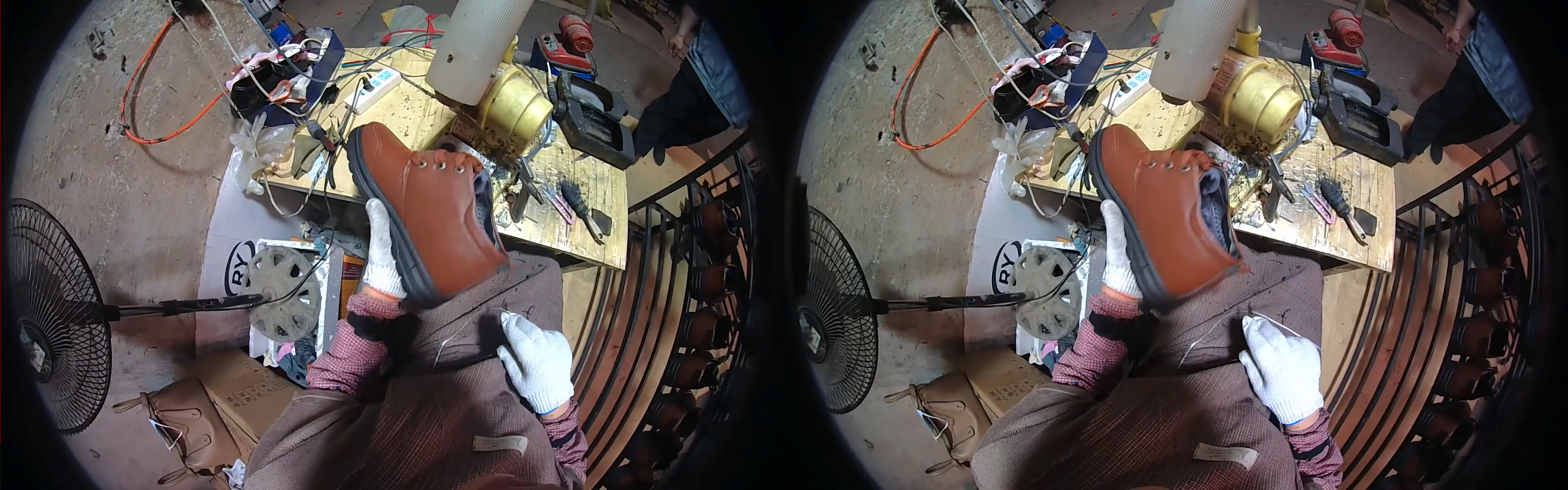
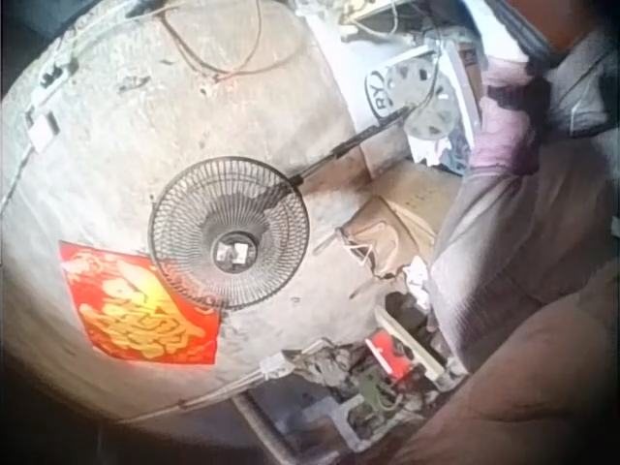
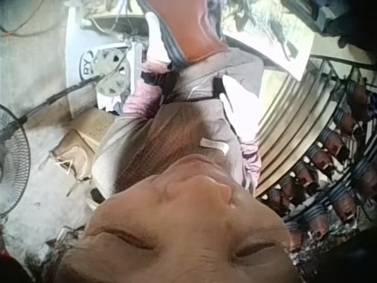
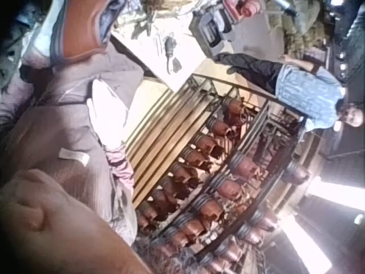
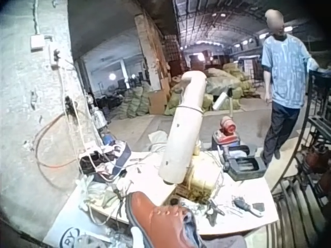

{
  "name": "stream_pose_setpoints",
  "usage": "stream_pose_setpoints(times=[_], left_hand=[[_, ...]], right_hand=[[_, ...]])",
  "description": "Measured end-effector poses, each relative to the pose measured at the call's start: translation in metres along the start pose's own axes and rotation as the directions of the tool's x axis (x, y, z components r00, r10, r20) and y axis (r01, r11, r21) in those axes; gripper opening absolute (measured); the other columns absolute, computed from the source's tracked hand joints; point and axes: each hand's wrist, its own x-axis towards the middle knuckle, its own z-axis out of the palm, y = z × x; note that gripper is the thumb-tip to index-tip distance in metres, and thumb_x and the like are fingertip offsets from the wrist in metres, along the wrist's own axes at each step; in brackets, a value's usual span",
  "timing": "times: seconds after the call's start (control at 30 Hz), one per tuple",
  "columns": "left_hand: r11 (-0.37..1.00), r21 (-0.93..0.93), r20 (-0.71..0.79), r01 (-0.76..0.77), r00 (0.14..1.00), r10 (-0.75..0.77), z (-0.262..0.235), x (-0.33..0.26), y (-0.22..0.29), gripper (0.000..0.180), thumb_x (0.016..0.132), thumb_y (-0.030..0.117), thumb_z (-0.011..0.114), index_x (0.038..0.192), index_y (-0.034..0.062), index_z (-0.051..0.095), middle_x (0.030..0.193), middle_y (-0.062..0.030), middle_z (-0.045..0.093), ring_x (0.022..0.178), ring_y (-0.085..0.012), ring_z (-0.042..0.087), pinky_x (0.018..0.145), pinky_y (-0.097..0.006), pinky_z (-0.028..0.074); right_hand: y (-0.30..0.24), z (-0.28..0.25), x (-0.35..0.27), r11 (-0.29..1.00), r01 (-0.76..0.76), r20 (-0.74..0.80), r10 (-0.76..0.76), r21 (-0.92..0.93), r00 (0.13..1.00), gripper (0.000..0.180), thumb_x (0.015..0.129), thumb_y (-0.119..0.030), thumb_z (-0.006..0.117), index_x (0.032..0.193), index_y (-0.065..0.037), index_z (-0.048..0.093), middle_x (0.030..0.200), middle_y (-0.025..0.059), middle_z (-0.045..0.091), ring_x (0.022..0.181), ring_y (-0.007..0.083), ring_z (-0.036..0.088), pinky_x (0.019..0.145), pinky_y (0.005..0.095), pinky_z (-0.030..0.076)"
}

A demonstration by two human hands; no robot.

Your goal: Inspecting and cleaning leather shoes using a brush and an air duster gun in a factory finishing area.

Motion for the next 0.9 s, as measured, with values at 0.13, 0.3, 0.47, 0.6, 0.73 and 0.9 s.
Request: stream_pose_setpoints(times=[0.13,0.3,0.47,0.6,0.73,0.9], left_hand=[[0.976,0.211,-0.055,-0.054,0.996,0.067,-0.002,0.025,0.007,0.08,0.103,0.066,0.048,0.158,0.0096,0.04,0.155,-0.0107,0.051,0.138,-0.0296,0.054,0.117,-0.045,0.045],[0.759,0.58,-0.072,-0.296,0.909,0.41,0.008,0.046,0.015,0.083,0.106,0.051,0.054,0.166,0.0059,0.018,0.167,-0.0141,0.032,0.149,-0.0257,0.039,0.122,-0.04,0.034],[0.434,0.789,0.001,-0.435,0.707,0.707,0.051,0.07,0.043,0.102,0.102,0.04,0.066,0.166,0.0003,-0.003,0.171,-0.0175,0.017,0.154,-0.0271,0.025,0.125,-0.037,0.022],[0.462,0.721,0.017,-0.516,0.681,0.732,0.08,0.095,0.057,0.114,0.096,0.042,0.075,0.166,0.0009,-0.006,0.171,-0.0191,0.016,0.153,-0.0278,0.026,0.124,-0.038,0.025],[0.388,0.803,0.034,-0.451,0.687,0.726,0.1,0.096,0.068,0.119,0.093,0.052,0.073,0.166,0.0015,-0.006,0.167,-0.0216,0.026,0.148,-0.0312,0.037,0.12,-0.038,0.033],[0.546,0.759,-0.113,-0.355,0.754,0.647,0.088,0.092,0.07,0.122,0.091,0.056,0.074,0.166,0.0017,-0.005,0.163,-0.0209,0.035,0.14,-0.0312,0.047,0.114,-0.04,0.041]], right_hand=[[-0.005,-0.002,-0.009,0.998,-0.05,0.023,0.051,-0.023,0.998,0.052,0.087,-0.025,0.075,0.134,-0.005,0.064,0.119,0.0126,0.07,0.094,0.0294,0.069,0.078,0.0417,0.053],[0.003,0.0,-0.021,0.992,-0.129,-0.045,0.13,0.012,0.991,0.049,0.085,-0.02,0.076,0.13,-0.003,0.065,0.118,0.0152,0.07,0.094,0.0331,0.07,0.078,0.0427,0.054],[0.016,-0.006,-0.024,0.978,-0.2,-0.047,0.197,-0.061,0.979,0.048,0.084,-0.019,0.076,0.128,-0.002,0.065,0.12,0.0155,0.07,0.09,0.0342,0.07,0.074,0.0432,0.054],[0.023,-0.01,-0.011,0.976,-0.214,-0.014,0.214,-0.047,0.977,0.053,0.085,-0.018,0.076,0.134,-0.006,0.063,0.122,0.0148,0.07,0.096,0.0343,0.069,0.08,0.0433,0.052],[0.017,-0.021,0.016,0.992,-0.039,-0.095,0.027,-0.122,0.995,0.053,0.084,-0.018,0.076,0.134,-0.003,0.062,0.123,0.0153,0.069,0.081,0.0317,0.068,0.071,0.041,0.053],[0.015,-0.04,0.06,0.988,0.077,-0.338,-0.118,-0.132,0.934,0.058,0.081,-0.009,0.079,0.136,-0.003,0.063,0.131,0.0167,0.069,0.113,0.0332,0.07,0.093,0.0407,0.056]])
